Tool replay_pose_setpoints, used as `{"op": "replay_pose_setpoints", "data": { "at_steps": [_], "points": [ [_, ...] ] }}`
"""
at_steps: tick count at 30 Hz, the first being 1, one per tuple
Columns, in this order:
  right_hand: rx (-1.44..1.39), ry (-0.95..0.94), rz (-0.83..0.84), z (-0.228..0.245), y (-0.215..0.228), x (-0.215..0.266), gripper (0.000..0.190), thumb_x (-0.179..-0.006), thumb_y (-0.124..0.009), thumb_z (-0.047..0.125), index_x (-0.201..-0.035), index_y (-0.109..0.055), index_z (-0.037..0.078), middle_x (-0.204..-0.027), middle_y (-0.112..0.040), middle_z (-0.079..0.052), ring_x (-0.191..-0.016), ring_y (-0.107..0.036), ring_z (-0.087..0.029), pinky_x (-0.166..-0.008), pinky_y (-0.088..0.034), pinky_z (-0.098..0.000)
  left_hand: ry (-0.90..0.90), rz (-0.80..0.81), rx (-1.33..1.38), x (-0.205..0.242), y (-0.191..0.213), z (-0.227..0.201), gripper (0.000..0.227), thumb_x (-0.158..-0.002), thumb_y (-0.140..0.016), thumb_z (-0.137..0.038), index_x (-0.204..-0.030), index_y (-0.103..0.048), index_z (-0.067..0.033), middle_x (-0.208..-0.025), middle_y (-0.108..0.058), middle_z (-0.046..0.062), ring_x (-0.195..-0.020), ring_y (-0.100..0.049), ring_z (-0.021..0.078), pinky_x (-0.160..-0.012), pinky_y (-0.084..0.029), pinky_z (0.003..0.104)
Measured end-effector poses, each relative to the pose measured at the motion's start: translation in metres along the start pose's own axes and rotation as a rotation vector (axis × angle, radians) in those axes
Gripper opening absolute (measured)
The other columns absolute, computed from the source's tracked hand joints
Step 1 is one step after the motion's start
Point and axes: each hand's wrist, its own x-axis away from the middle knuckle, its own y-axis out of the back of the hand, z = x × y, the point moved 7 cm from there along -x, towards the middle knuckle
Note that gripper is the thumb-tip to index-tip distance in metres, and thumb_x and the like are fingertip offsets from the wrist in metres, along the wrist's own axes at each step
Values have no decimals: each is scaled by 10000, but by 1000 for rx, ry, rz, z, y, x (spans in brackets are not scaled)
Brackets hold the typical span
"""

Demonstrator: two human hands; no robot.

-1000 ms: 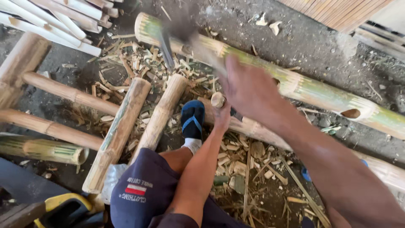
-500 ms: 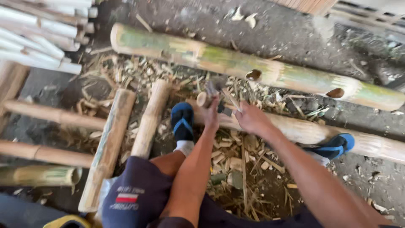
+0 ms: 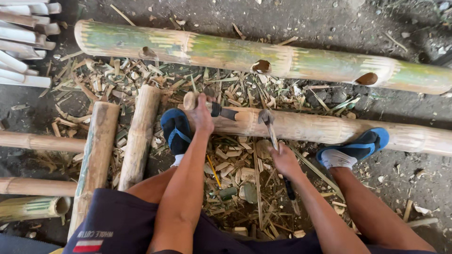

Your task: The person carves a hole into a bamboo pole using a chisel and hammer. They measure and mark the bamboo with a tape measure and pencil, then repeatedly strike the chisel to remove material and form a circular opening.

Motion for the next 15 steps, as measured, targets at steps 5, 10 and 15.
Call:
{"op": "replay_pose_setpoints", "data": {
  "at_steps": [5, 10, 15],
  "points": [
    [-6, 84, -67, 22, 9, 5, 404, -1024, -586, 387, -1012, -595, -17, -733, -625, -183, -656, -616, -279, -650, -498, -445, 110, -12, -168, -21, -10, 0, 72, -941, -619, -112, -888, -581, -80, -782, -650, 51, -739, -641, 169, -689, -436, 285],
    [14, -84, 84, 52, 17, -21, 246, -1035, -487, 292, -1152, -556, 86, -693, -591, -146, -508, -546, -236, -457, -490, -422, 37, 64, -135, -12, -12, -11, 49, -963, -617, -82, -919, -600, -68, -808, -633, 70, -776, -665, 202, -791, -524, 312],
    [221, 357, -191, 117, 27, -79, 204, -982, -610, 178, -1085, -555, 10, -896, -601, -167, -801, -625, -325, -727, -560, -554, -74, 64, 109, 17, -10, -26, 45, -957, -633, -56, -943, -600, -28, -864, -645, 104, -730, -617, 215, -749, -572, 433]
  ]
}}
